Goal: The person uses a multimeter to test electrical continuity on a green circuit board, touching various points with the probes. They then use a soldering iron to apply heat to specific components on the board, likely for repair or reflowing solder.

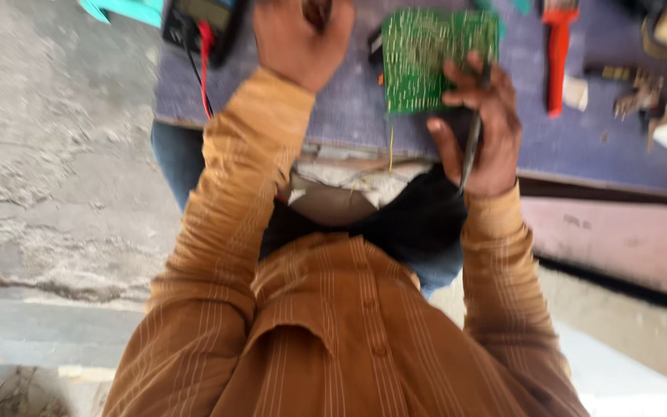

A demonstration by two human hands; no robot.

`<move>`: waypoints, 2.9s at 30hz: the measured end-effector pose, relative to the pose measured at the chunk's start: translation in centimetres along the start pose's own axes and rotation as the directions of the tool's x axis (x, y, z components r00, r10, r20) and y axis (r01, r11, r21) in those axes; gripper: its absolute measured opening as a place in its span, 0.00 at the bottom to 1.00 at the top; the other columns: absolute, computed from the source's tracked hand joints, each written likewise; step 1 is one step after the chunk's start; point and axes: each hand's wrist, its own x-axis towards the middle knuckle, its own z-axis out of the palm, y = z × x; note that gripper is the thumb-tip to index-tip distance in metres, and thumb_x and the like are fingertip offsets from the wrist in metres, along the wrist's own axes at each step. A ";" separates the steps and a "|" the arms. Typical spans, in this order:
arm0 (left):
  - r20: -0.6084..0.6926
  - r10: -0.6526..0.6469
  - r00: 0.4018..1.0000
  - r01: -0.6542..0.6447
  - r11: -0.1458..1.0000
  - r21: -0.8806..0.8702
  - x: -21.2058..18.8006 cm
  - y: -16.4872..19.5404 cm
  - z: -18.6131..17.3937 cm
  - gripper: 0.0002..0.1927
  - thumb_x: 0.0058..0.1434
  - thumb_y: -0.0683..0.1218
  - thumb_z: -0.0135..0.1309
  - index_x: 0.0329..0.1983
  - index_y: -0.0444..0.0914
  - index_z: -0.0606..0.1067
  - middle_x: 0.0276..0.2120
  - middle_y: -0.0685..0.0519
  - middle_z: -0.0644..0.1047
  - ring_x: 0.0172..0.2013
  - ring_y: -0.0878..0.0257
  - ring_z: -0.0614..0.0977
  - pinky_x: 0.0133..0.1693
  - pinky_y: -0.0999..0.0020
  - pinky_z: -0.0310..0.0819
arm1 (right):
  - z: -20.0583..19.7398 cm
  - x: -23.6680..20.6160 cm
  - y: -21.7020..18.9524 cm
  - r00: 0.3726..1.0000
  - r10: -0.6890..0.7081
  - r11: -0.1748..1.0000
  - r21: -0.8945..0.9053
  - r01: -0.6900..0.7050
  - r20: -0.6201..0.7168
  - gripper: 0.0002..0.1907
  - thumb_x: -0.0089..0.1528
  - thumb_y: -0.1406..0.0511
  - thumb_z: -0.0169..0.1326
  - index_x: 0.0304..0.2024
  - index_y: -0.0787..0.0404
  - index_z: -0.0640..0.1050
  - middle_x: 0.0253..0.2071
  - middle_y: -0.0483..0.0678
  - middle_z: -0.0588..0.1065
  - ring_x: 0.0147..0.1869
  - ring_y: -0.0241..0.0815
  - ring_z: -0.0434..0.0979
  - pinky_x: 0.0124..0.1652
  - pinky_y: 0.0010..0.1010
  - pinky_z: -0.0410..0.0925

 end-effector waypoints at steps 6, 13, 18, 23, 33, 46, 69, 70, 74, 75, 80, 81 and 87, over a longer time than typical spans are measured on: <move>0.085 -0.132 0.988 0.139 0.986 -0.092 1.8 2.2 -0.7 0.15 0.69 0.44 0.64 0.33 0.37 0.70 0.21 0.54 0.78 0.20 0.68 0.80 0.24 0.72 0.70 | -0.2 1.1 0.8 0.998 0.064 0.920 0.387 -0.052 -0.020 0.13 0.71 0.70 0.58 0.56 0.61 0.70 0.61 0.59 0.76 0.78 0.51 0.66 0.79 0.46 0.54; 0.182 -0.284 0.941 0.319 0.925 -0.205 2.6 1.4 -1.1 0.16 0.73 0.45 0.61 0.61 0.42 0.72 0.30 0.55 0.81 0.24 0.69 0.81 0.29 0.74 0.74 | -0.7 2.2 2.8 0.915 0.250 0.921 0.371 -0.123 -0.318 0.12 0.76 0.64 0.52 0.58 0.64 0.69 0.54 0.57 0.78 0.58 0.53 0.80 0.62 0.43 0.70; 0.239 -0.323 0.916 0.378 0.894 -0.240 4.4 0.4 -2.4 0.15 0.76 0.43 0.58 0.62 0.41 0.70 0.39 0.53 0.82 0.32 0.69 0.84 0.36 0.76 0.79 | -2.6 2.9 5.1 0.871 0.360 0.896 0.385 -0.222 -0.334 0.28 0.79 0.50 0.42 0.66 0.68 0.66 0.52 0.57 0.76 0.55 0.51 0.78 0.58 0.41 0.70; 0.316 -0.321 0.893 0.408 0.873 -0.267 5.4 0.5 -3.7 0.15 0.76 0.41 0.58 0.62 0.39 0.69 0.46 0.50 0.80 0.36 0.67 0.83 0.40 0.75 0.79 | -5.3 4.2 9.6 0.948 0.259 0.896 0.414 -0.164 -0.183 0.29 0.77 0.46 0.42 0.54 0.66 0.75 0.54 0.51 0.75 0.60 0.46 0.73 0.57 0.34 0.70; 0.293 -0.276 0.915 0.363 0.881 -0.304 4.4 0.3 -3.6 0.13 0.83 0.38 0.48 0.67 0.35 0.64 0.53 0.46 0.77 0.46 0.64 0.85 0.49 0.74 0.82 | -0.6 14.1 10.4 0.998 0.063 0.818 0.573 -0.057 0.009 0.21 0.80 0.52 0.44 0.57 0.63 0.72 0.53 0.54 0.74 0.45 0.45 0.77 0.43 0.32 0.76; 0.413 -0.274 0.869 0.317 0.948 -0.038 4.8 1.0 -0.1 0.25 0.73 0.37 0.55 0.70 0.30 0.63 0.35 0.52 0.76 0.22 0.71 0.74 0.29 0.76 0.68 | 3.8 15.2 9.2 0.967 0.123 0.740 0.628 -0.239 0.223 0.13 0.79 0.64 0.52 0.57 0.71 0.70 0.44 0.50 0.72 0.42 0.35 0.77 0.44 0.27 0.76; 0.419 -0.097 0.903 0.099 0.995 0.018 2.8 -0.4 1.2 0.28 0.75 0.36 0.55 0.75 0.47 0.65 0.46 0.59 0.80 0.33 0.71 0.80 0.38 0.75 0.80 | 3.9 13.0 11.0 0.978 0.099 0.731 0.654 -0.195 0.182 0.14 0.79 0.63 0.48 0.59 0.68 0.70 0.49 0.50 0.72 0.46 0.37 0.77 0.48 0.29 0.76; 0.420 -0.090 0.903 0.089 0.996 0.022 2.9 -0.3 1.2 0.29 0.74 0.36 0.55 0.74 0.48 0.65 0.42 0.59 0.80 0.31 0.70 0.79 0.37 0.74 0.79 | 3.8 13.0 11.0 0.979 0.100 0.732 0.653 -0.194 0.179 0.14 0.79 0.63 0.48 0.59 0.68 0.70 0.49 0.50 0.72 0.46 0.37 0.77 0.49 0.29 0.76; 0.446 -0.075 0.892 0.054 0.997 0.060 3.2 0.1 1.3 0.29 0.73 0.36 0.56 0.74 0.49 0.66 0.34 0.59 0.76 0.29 0.70 0.76 0.34 0.71 0.76 | 3.6 12.8 11.0 0.980 0.097 0.730 0.657 -0.190 0.176 0.13 0.79 0.63 0.47 0.59 0.68 0.70 0.50 0.50 0.72 0.47 0.38 0.77 0.49 0.30 0.76; 0.447 -0.066 0.892 0.045 0.997 0.057 3.3 0.1 1.4 0.29 0.73 0.36 0.57 0.74 0.49 0.66 0.34 0.59 0.76 0.28 0.70 0.76 0.34 0.71 0.75 | 3.5 12.7 11.0 0.979 0.094 0.729 0.658 -0.190 0.178 0.13 0.79 0.63 0.47 0.59 0.68 0.70 0.50 0.50 0.72 0.47 0.38 0.77 0.50 0.30 0.76; 0.440 -0.051 0.897 0.040 0.999 0.034 3.2 0.2 1.7 0.30 0.74 0.36 0.56 0.75 0.50 0.66 0.35 0.59 0.76 0.29 0.69 0.77 0.35 0.71 0.75 | 3.3 12.5 11.1 0.979 0.092 0.726 0.661 -0.190 0.180 0.13 0.79 0.63 0.47 0.58 0.68 0.70 0.50 0.50 0.72 0.47 0.38 0.77 0.51 0.31 0.75; 0.437 -0.053 0.898 0.039 0.998 0.040 3.2 0.2 1.7 0.30 0.74 0.36 0.56 0.75 0.50 0.66 0.35 0.59 0.76 0.30 0.69 0.77 0.35 0.71 0.76 | 3.2 12.5 11.1 0.979 0.092 0.724 0.663 -0.191 0.182 0.13 0.79 0.62 0.47 0.58 0.68 0.70 0.50 0.50 0.72 0.48 0.39 0.77 0.51 0.31 0.75; 0.432 -0.058 0.900 0.027 0.997 0.079 3.0 0.5 1.8 0.29 0.73 0.36 0.56 0.73 0.50 0.67 0.35 0.59 0.75 0.30 0.69 0.78 0.35 0.71 0.76 | 3.2 12.4 11.2 0.978 0.090 0.720 0.666 -0.194 0.188 0.13 0.80 0.62 0.47 0.58 0.67 0.70 0.50 0.50 0.72 0.49 0.39 0.77 0.52 0.32 0.75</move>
